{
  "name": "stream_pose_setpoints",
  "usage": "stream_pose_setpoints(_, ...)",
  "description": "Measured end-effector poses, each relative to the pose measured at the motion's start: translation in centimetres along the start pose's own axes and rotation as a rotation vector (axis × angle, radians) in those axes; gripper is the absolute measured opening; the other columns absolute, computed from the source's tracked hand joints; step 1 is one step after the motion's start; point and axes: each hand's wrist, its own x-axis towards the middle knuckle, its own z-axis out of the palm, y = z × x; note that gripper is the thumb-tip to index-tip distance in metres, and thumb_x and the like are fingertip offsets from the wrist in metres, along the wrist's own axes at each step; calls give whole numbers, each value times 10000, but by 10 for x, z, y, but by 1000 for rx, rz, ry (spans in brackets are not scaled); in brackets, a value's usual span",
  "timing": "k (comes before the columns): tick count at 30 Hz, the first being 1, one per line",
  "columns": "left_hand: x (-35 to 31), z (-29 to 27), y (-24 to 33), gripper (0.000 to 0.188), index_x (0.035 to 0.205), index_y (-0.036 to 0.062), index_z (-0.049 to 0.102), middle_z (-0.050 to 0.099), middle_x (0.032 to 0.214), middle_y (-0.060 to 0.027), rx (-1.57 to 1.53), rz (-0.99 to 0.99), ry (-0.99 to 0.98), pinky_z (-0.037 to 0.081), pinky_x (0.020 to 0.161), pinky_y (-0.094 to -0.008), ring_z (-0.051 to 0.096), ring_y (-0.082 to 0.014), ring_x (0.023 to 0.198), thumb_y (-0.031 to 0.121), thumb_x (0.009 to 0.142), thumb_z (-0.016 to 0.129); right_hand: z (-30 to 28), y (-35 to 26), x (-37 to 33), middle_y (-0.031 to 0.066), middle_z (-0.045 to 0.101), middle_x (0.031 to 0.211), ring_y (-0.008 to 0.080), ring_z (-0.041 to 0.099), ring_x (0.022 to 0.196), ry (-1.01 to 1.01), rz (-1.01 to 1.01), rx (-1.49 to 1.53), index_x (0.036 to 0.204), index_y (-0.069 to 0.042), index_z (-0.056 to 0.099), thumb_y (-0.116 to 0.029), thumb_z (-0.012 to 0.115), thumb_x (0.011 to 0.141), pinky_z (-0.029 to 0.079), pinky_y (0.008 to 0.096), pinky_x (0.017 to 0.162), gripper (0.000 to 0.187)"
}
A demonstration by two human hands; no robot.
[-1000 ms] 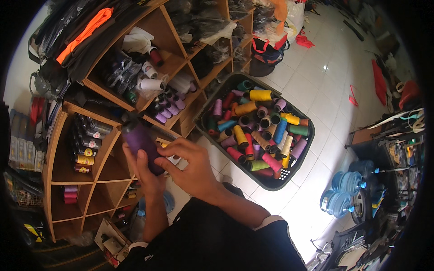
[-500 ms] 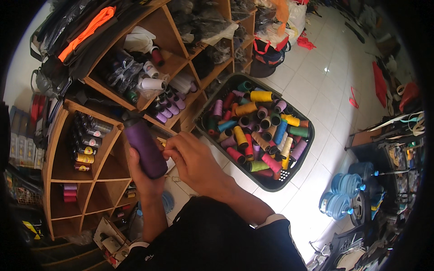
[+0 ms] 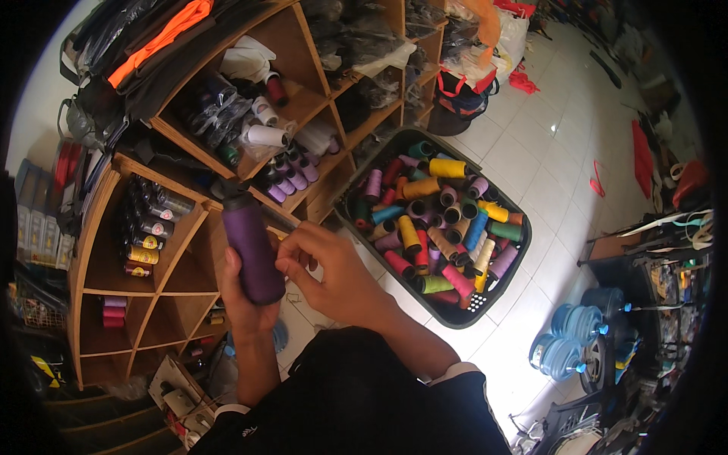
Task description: The person picks up colorful thread spools from a plastic basket on the floor and places them one by one into a wooden shelf unit. The person handles pink, purple, blue, red, and beige spools, arranging them in the shelf compartments.
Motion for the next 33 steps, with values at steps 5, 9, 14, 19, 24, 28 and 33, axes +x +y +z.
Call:
stream_pose_setpoints(5,0,16,8,555,1213,-28,497,574,955,-95,-22,-40,156,462,749,-306,566,-173,862,470,996,384,2,11,2,8,604,790,65,555,686,-88,152,303,824,-35,619,-111,728,845,415,223,609,135)
stream_pose_setpoints(9,0,5,10,534,1181,-20,507,566,965,-89,-80,-55,97,455,735,-314,546,-171,842,465,997,382,12,22,0,-18,606,788,48,545,686,-62,205,402,847,-50,634,-130,747,840,416,216,613,138)
stream_pose_setpoints(14,2,-12,15,538,1186,-12,501,556,963,-84,-210,-51,53,449,695,-311,529,-163,825,477,997,381,26,30,-7,33,581,863,82,540,768,272,92,178,912,-24,618,-25,719,819,421,221,681,138)
stream_pose_setpoints(19,-5,-36,19,558,1204,6,492,560,943,-69,18,0,335,460,685,-314,545,-148,825,513,995,388,52,-12,-8,209,431,1315,308,424,1134,-20,-365,-564,1266,-146,617,-409,676,862,379,403,900,485)
stream_pose_setpoints(24,-17,-51,33,559,1209,16,493,571,958,-60,-98,70,447,470,726,-315,557,-150,838,521,1003,373,93,10,-9,243,261,1445,373,289,1248,-178,-208,-513,1391,-166,515,-515,597,883,267,455,1013,622)
stream_pose_setpoints(28,-22,-51,49,560,1221,19,493,567,960,-53,-94,169,576,456,751,-307,545,-146,846,521,1008,364,107,13,-10,216,287,1432,352,301,1264,-236,-69,-313,1414,-120,473,-457,589,901,299,435,1015,625)
stream_pose_setpoints(33,-32,-87,47,505,1269,25,480,578,1074,-56,-131,176,395,458,856,-309,561,-142,968,456,1020,393,109,22,-5,217,365,1354,374,366,1257,-140,97,-44,1403,-46,450,-287,633,902,302,437,1063,585)
